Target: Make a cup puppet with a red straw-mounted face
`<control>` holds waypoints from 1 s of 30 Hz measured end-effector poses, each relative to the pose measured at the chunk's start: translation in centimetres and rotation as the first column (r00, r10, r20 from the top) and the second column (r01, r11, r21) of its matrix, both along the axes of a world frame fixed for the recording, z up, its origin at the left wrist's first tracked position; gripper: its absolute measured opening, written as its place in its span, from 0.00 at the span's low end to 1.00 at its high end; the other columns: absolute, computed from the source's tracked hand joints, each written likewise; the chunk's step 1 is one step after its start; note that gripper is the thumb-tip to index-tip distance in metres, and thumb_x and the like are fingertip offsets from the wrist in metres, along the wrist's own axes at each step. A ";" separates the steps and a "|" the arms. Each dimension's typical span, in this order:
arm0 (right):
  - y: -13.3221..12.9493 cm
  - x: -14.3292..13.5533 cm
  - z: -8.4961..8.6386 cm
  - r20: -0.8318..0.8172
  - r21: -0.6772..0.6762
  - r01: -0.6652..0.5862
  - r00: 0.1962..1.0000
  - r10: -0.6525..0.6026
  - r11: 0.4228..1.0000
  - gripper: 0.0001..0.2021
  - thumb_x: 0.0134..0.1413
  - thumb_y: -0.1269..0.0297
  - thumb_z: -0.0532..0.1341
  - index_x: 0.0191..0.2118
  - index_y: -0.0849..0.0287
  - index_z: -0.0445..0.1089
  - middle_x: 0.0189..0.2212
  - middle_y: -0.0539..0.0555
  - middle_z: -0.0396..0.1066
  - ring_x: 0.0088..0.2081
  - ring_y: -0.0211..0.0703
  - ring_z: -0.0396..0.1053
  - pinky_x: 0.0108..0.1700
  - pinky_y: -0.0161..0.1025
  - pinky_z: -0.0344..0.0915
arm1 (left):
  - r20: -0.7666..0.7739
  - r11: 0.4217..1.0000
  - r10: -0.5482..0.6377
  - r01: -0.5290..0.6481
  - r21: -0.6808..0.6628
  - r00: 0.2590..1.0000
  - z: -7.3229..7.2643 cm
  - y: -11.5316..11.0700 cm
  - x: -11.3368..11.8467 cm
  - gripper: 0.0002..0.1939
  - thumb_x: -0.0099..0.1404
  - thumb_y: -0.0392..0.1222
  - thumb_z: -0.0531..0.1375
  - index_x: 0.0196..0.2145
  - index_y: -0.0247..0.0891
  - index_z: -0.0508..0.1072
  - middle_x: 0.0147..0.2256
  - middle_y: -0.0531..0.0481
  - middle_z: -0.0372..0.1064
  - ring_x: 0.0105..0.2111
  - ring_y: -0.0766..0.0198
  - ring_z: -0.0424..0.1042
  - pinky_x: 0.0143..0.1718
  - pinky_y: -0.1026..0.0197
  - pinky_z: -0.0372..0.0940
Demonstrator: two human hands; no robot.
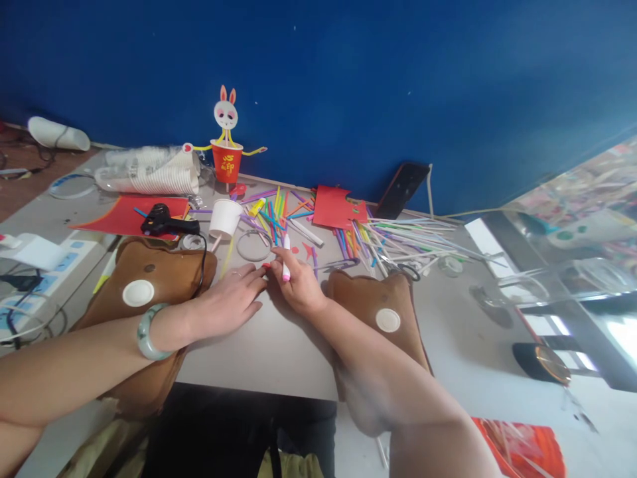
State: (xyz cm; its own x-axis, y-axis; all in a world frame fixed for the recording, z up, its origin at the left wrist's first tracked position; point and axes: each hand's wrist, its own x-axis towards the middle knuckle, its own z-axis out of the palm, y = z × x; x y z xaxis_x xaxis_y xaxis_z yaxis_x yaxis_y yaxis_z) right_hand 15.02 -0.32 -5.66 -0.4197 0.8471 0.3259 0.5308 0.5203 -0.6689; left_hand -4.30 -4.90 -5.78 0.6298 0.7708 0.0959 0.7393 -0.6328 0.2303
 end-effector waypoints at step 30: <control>-0.7 -1.1 -0.2 -0.309 -0.294 0.168 0.915 -0.260 0.941 0.00 0.54 0.67 0.58 0.33 0.55 0.65 0.20 0.44 0.68 0.18 0.34 0.64 0.23 0.33 0.62 | -0.018 1.000 -0.004 0.004 -0.027 1.000 0.7 -0.5 0.6 0.16 0.68 0.43 0.57 0.50 0.32 0.67 0.60 0.29 0.61 0.60 0.39 0.60 0.55 0.41 0.61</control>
State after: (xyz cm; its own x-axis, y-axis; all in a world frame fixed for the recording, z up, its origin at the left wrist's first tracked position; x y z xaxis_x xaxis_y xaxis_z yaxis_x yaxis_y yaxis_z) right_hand 13.97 -0.99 -5.82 -0.1223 0.9769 0.1752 0.3279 0.2064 -0.9219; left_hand -3.69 -5.38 -5.07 0.6345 0.7703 0.0635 0.7409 -0.6296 0.2337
